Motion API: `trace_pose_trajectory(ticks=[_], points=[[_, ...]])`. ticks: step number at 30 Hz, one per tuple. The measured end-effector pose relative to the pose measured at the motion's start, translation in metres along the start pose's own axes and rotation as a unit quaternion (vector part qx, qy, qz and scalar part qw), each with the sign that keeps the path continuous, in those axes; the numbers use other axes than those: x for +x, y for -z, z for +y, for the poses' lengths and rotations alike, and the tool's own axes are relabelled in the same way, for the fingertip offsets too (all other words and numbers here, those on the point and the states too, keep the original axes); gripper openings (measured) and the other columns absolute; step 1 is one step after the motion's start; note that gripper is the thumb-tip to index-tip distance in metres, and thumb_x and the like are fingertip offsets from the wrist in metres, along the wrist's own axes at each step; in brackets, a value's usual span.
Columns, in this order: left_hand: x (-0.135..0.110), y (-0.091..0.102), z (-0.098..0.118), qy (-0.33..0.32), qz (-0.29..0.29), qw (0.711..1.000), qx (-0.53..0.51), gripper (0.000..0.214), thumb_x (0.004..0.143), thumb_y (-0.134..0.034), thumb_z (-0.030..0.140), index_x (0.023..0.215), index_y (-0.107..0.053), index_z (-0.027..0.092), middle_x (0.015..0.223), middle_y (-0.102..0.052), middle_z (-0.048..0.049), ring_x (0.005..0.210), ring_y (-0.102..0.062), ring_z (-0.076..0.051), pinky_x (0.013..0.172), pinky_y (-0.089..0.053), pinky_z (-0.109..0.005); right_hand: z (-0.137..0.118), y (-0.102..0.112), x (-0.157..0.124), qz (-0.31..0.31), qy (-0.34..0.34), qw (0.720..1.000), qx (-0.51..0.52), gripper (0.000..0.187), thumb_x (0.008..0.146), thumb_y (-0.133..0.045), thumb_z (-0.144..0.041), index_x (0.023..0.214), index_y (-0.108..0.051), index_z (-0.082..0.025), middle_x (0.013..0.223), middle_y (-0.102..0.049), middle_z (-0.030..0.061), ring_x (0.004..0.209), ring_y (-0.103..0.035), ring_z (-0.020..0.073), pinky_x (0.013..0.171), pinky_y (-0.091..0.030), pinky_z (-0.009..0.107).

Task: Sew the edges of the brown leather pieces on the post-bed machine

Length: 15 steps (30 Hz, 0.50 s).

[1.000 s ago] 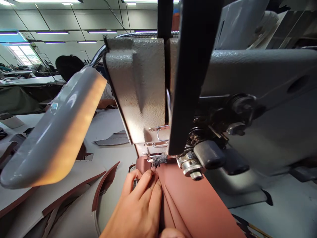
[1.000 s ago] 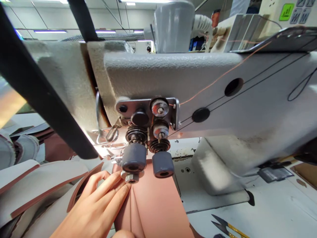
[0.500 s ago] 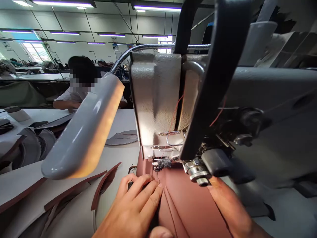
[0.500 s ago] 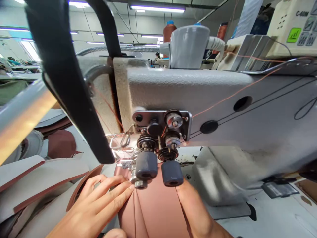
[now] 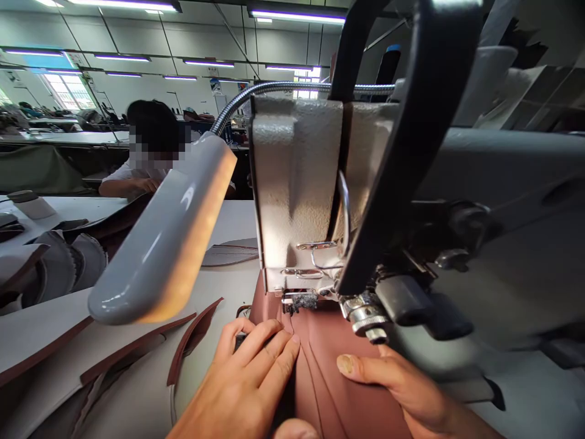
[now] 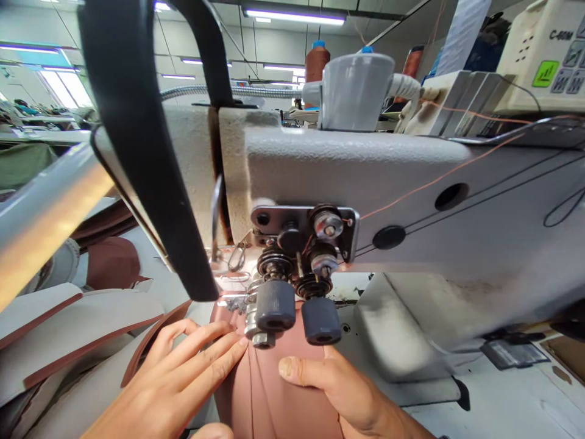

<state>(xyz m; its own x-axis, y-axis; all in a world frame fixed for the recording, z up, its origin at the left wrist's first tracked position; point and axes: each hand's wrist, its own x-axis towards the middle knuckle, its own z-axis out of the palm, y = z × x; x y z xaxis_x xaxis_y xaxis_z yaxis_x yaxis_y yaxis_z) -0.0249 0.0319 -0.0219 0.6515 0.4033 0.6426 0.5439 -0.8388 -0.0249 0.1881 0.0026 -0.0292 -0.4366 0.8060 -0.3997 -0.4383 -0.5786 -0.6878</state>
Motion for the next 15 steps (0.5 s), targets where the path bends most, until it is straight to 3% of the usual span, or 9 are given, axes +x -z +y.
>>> trace_pose_trajectory(ticks=[6, 11, 15], points=[[0.007, 0.004, -0.003, 0.026, -0.056, 0.998, 0.026, 0.051, 0.086, -0.04, 0.057, 0.119, -0.053, 0.02, 0.106, -0.064, -0.0093, 0.107, -0.052, -0.026, 0.094, -0.039, -0.04, 0.005, -0.003, 0.001, 0.054, 0.002, 0.999, 0.003, 0.033, 0.064, -0.075, -0.028, 0.097, -0.07, -0.022, 0.093, -0.069, 0.0042, 0.106, -0.058, 0.0207, 0.105, -0.032, 0.032], [0.007, 0.006, -0.005, 0.036, -0.061, 0.997, 0.024, 0.047, 0.087, -0.042, 0.052, 0.118, -0.054, 0.019, 0.107, -0.062, -0.0102, 0.108, -0.052, -0.027, 0.094, -0.04, -0.042, 0.008, -0.003, 0.005, 0.025, 0.03, 0.999, 0.003, 0.049, 0.063, -0.075, -0.033, 0.11, -0.064, -0.022, 0.093, -0.069, 0.0063, 0.109, -0.056, 0.0261, 0.108, -0.027, 0.041], [-0.001, 0.0, -0.003, 0.029, -0.035, 0.999, 0.006, 0.041, 0.091, -0.037, 0.046, 0.114, -0.056, 0.018, 0.103, -0.064, -0.0084, 0.104, -0.053, -0.024, 0.09, -0.042, -0.039, 0.012, 0.0, 0.004, 0.143, 0.032, 0.986, -0.082, 0.053, 0.057, -0.079, -0.04, 0.104, -0.067, -0.02, 0.091, -0.069, 0.0062, 0.122, -0.045, 0.0253, 0.114, -0.006, 0.037]])
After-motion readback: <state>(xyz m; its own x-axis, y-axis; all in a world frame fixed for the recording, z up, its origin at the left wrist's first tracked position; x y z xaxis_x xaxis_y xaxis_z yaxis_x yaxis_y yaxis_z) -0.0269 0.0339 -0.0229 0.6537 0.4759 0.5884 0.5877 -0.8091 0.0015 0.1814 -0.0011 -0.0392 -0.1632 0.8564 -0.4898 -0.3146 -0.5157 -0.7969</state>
